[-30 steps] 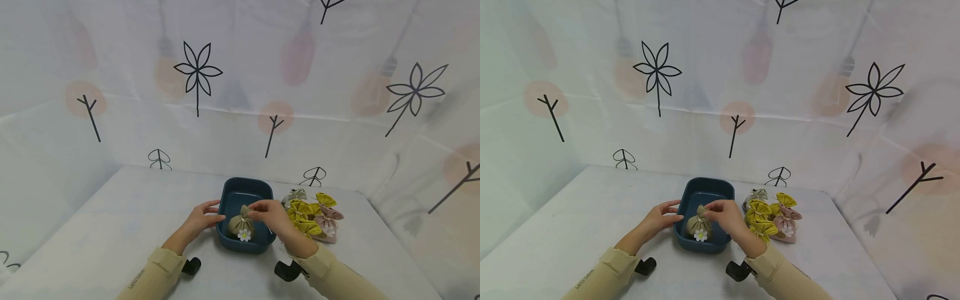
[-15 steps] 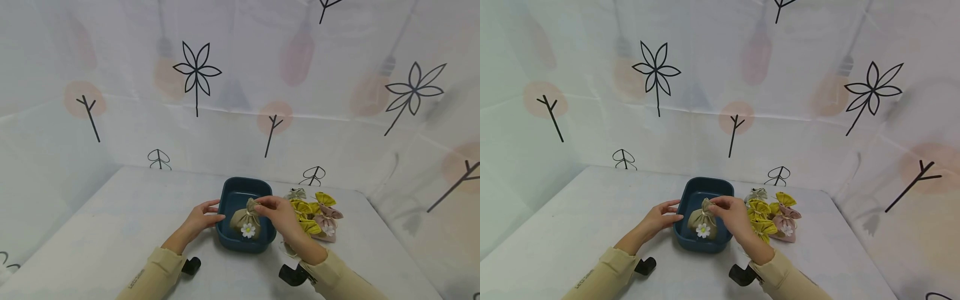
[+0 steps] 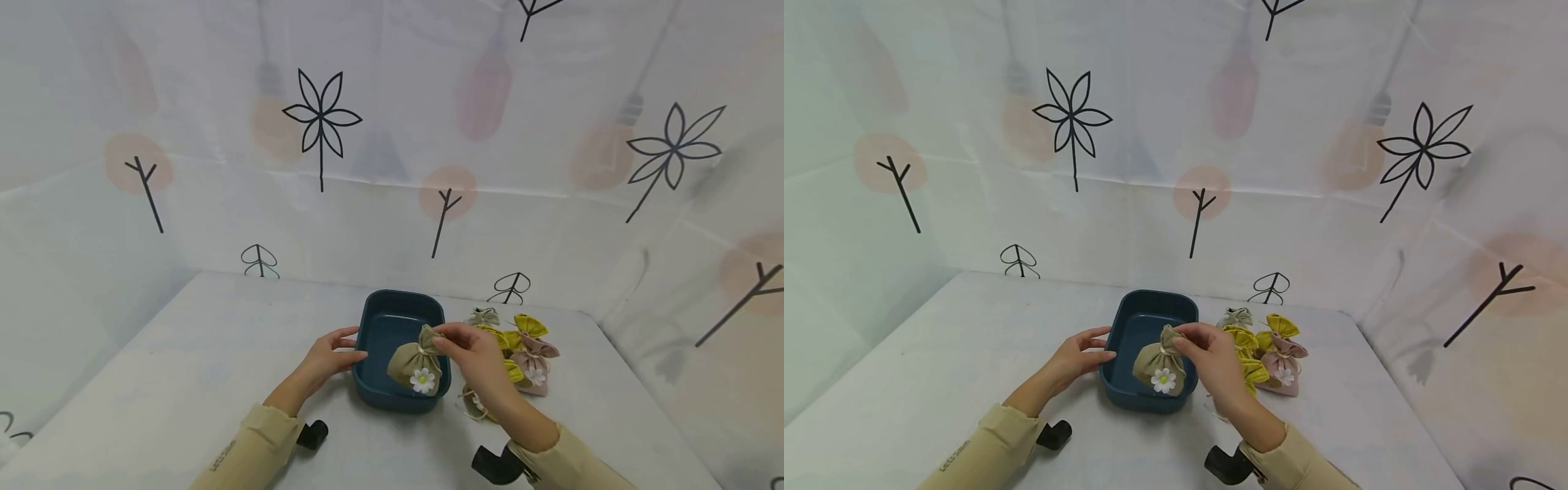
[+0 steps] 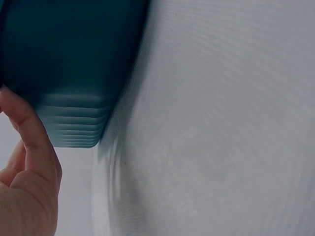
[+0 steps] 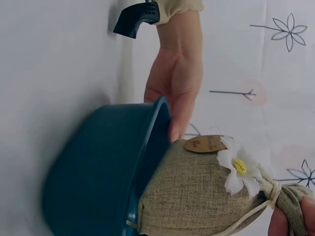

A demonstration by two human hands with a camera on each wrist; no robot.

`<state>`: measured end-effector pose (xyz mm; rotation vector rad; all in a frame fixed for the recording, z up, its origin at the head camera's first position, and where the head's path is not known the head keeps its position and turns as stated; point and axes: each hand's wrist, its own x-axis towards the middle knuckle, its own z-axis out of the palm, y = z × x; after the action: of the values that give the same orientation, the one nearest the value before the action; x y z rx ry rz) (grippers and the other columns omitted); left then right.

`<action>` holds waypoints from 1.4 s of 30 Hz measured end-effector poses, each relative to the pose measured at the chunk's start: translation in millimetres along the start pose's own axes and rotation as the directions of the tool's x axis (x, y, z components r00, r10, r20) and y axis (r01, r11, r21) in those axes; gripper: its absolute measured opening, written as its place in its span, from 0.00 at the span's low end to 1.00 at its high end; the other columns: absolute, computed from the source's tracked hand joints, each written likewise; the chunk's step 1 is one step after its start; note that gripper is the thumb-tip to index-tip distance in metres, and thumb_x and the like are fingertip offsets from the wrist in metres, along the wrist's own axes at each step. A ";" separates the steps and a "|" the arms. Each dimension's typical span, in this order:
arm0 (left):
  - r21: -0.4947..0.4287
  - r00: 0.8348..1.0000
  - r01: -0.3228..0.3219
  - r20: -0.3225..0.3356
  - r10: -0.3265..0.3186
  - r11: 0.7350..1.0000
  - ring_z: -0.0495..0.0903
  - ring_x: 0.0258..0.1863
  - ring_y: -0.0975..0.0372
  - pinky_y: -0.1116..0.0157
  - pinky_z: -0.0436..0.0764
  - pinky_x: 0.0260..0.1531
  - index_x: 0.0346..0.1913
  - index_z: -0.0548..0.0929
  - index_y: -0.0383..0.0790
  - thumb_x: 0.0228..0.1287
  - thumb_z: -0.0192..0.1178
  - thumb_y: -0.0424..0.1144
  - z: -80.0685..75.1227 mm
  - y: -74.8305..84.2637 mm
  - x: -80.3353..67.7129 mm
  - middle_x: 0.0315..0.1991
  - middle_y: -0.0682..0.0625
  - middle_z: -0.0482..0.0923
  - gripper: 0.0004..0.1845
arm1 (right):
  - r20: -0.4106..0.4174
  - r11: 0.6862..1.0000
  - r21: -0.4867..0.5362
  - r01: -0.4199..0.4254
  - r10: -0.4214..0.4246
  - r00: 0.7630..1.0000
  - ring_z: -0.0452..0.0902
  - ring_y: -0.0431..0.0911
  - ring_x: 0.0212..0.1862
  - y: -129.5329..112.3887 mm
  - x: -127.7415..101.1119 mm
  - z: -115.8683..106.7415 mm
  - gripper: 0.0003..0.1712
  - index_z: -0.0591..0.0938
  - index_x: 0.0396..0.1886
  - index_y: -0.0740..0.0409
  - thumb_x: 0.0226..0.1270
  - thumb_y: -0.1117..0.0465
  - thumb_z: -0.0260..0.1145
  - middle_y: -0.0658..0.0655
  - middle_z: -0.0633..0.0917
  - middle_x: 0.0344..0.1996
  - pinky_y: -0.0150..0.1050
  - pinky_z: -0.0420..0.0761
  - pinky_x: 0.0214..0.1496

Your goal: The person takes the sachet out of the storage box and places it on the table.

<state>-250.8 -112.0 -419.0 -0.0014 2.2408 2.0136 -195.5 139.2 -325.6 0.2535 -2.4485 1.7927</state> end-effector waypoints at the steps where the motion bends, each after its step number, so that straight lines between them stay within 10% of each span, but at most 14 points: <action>1: 0.003 1.000 0.002 -0.001 -0.002 1.000 0.79 0.38 0.57 0.60 0.81 0.41 0.65 0.69 0.39 0.53 0.69 0.35 0.1 0.4 -0.1 0.52 0.39 0.72 0.34 | -0.006 1.000 -0.001 -0.004 0.004 1.000 0.75 0.43 0.36 0.8 -1.1 -1.5 0.10 0.82 0.43 0.64 0.63 0.65 0.64 0.56 0.83 0.36 0.31 0.76 0.35; 18: 0.002 1.000 -0.009 0.015 0.009 1.000 0.79 0.37 0.58 0.61 0.80 0.41 0.64 0.68 0.33 0.56 0.66 0.32 2.6 27.8 -24.9 0.52 0.35 0.71 0.32 | -0.087 1.000 -0.002 0.026 -0.026 0.996 0.77 0.41 0.39 13.9 -21.2 -27.9 0.13 0.81 0.46 0.68 0.64 0.66 0.64 0.59 0.81 0.41 0.31 0.79 0.41; 26: -0.005 1.000 -0.004 0.010 0.004 1.000 0.79 0.38 0.57 0.61 0.80 0.41 0.65 0.69 0.38 0.52 0.70 0.36 -1.1 -2.1 -0.9 0.53 0.37 0.72 0.36 | -0.110 0.999 -0.043 0.005 -0.010 0.994 0.77 0.41 0.39 18.1 -30.6 -42.2 0.13 0.80 0.46 0.68 0.64 0.66 0.63 0.60 0.81 0.40 0.31 0.80 0.41; 42: -0.002 1.000 0.012 0.002 -0.012 1.000 0.79 0.38 0.57 0.61 0.80 0.42 0.64 0.70 0.40 0.52 0.70 0.37 0.9 -1.4 1.1 0.53 0.38 0.72 0.34 | -0.208 0.993 -0.093 0.068 -0.086 0.974 0.76 0.33 0.39 39.1 -44.3 -70.6 0.16 0.79 0.47 0.71 0.65 0.63 0.63 0.44 0.82 0.37 0.26 0.78 0.37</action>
<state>-251.7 -111.2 -420.6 -0.0133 2.2329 2.0087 -160.8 221.4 -348.6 0.1402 -2.3264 1.5898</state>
